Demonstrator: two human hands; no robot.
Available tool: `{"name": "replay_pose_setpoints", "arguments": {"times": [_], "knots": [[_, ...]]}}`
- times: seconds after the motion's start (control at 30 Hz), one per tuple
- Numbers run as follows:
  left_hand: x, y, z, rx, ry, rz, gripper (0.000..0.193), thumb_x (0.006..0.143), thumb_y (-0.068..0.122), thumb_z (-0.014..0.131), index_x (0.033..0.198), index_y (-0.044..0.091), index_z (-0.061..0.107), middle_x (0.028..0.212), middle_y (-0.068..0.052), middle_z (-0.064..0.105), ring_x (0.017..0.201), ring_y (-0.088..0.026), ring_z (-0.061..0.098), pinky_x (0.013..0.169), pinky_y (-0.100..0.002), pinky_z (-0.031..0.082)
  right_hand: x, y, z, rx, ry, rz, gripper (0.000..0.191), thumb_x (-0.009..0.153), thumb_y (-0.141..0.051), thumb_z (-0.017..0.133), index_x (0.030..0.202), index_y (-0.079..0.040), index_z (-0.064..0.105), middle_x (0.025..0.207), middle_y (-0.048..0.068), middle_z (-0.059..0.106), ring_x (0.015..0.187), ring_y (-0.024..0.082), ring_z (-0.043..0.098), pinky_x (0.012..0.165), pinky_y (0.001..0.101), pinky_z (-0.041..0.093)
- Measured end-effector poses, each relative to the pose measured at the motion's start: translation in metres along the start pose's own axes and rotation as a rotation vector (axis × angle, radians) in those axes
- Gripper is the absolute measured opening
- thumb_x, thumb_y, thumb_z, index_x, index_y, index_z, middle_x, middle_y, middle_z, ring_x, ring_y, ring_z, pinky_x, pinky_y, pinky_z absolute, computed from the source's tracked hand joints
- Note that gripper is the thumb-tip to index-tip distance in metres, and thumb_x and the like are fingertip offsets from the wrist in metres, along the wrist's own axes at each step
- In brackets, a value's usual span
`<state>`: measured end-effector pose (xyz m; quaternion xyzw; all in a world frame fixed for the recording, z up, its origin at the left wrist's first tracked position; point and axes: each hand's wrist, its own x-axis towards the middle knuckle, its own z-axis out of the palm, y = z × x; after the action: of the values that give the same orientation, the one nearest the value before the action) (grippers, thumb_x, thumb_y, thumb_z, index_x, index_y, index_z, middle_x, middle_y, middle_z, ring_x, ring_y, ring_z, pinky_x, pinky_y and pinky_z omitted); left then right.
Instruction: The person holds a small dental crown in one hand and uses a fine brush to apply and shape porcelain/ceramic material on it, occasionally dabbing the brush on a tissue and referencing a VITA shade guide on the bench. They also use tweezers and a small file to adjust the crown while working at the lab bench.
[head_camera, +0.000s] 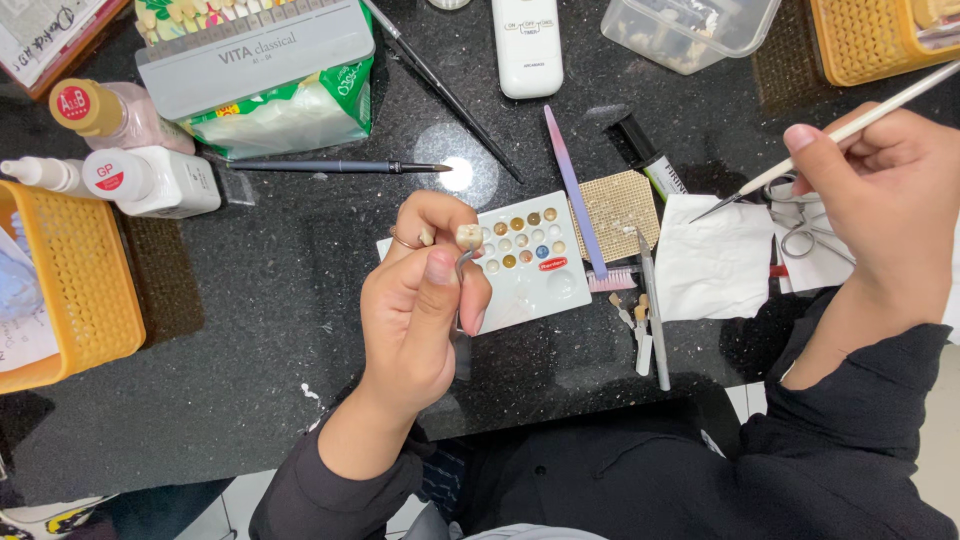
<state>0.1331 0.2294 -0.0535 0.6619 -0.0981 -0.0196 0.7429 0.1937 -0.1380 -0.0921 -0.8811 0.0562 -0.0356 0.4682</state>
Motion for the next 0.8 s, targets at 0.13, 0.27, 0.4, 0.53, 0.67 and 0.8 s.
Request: {"name": "replay_pose_setpoints", "arguments": {"times": [0.13, 0.27, 0.4, 0.53, 0.67, 0.8], "knots": [[0.000, 0.000, 0.000, 0.005, -0.003, 0.012, 0.059, 0.119, 0.037, 0.041, 0.072, 0.004, 0.055, 0.113, -0.009, 0.049, 0.093, -0.011, 0.047, 0.080, -0.023, 0.042, 0.001, 0.006, 0.000, -0.013, 0.015, -0.033, 0.023, 0.113, -0.010, 0.076, 0.096, 0.003, 0.066, 0.083, 0.009, 0.068, 0.070, 0.008, 0.065, 0.065, 0.0184, 0.051], [0.000, 0.001, 0.000, 0.001, -0.001, 0.008, 0.059, 0.119, 0.037, 0.041, 0.072, 0.004, 0.055, 0.113, -0.009, 0.049, 0.093, -0.011, 0.047, 0.079, -0.023, 0.042, 0.001, 0.032, -0.006, 0.007, 0.035, -0.005, 0.024, 0.111, -0.012, 0.072, 0.093, 0.000, 0.064, 0.081, 0.007, 0.066, 0.068, 0.007, 0.062, 0.063, 0.0181, 0.048], [0.000, 0.001, 0.000, 0.004, 0.002, 0.011, 0.060, 0.119, 0.037, 0.041, 0.072, 0.004, 0.055, 0.113, -0.009, 0.049, 0.095, -0.012, 0.048, 0.082, -0.023, 0.042, -0.003, 0.063, -0.010, 0.135, 0.070, -0.038, 0.021, 0.111, -0.008, 0.065, 0.093, 0.002, 0.057, 0.084, 0.009, 0.062, 0.069, 0.010, 0.058, 0.067, 0.0202, 0.047], [0.000, 0.001, -0.001, 0.025, 0.008, 0.042, 0.064, 0.120, 0.037, 0.042, 0.068, 0.003, 0.055, 0.113, -0.008, 0.050, 0.096, -0.012, 0.047, 0.086, -0.024, 0.039, -0.010, 0.066, -0.010, 0.205, 0.068, -0.259, 0.023, 0.119, -0.012, 0.062, 0.102, 0.003, 0.055, 0.087, 0.010, 0.058, 0.070, 0.013, 0.056, 0.069, 0.0231, 0.049], [0.001, 0.001, -0.001, 0.043, 0.027, 0.048, 0.062, 0.120, 0.037, 0.042, 0.069, 0.004, 0.057, 0.113, -0.009, 0.050, 0.099, -0.013, 0.047, 0.090, -0.025, 0.039, -0.020, 0.032, 0.013, 0.206, 0.021, -0.568, 0.025, 0.120, -0.024, 0.059, 0.108, -0.002, 0.058, 0.094, 0.010, 0.064, 0.079, 0.016, 0.064, 0.072, 0.0247, 0.055], [0.002, 0.001, -0.002, 0.064, 0.026, 0.058, 0.062, 0.120, 0.035, 0.042, 0.070, 0.003, 0.057, 0.114, -0.009, 0.051, 0.104, -0.014, 0.048, 0.093, -0.025, 0.039, -0.030, -0.009, 0.052, 0.118, -0.154, -0.734, 0.016, 0.108, -0.018, 0.062, 0.104, -0.003, 0.061, 0.097, 0.012, 0.067, 0.089, 0.022, 0.068, 0.075, 0.0294, 0.056]]}}
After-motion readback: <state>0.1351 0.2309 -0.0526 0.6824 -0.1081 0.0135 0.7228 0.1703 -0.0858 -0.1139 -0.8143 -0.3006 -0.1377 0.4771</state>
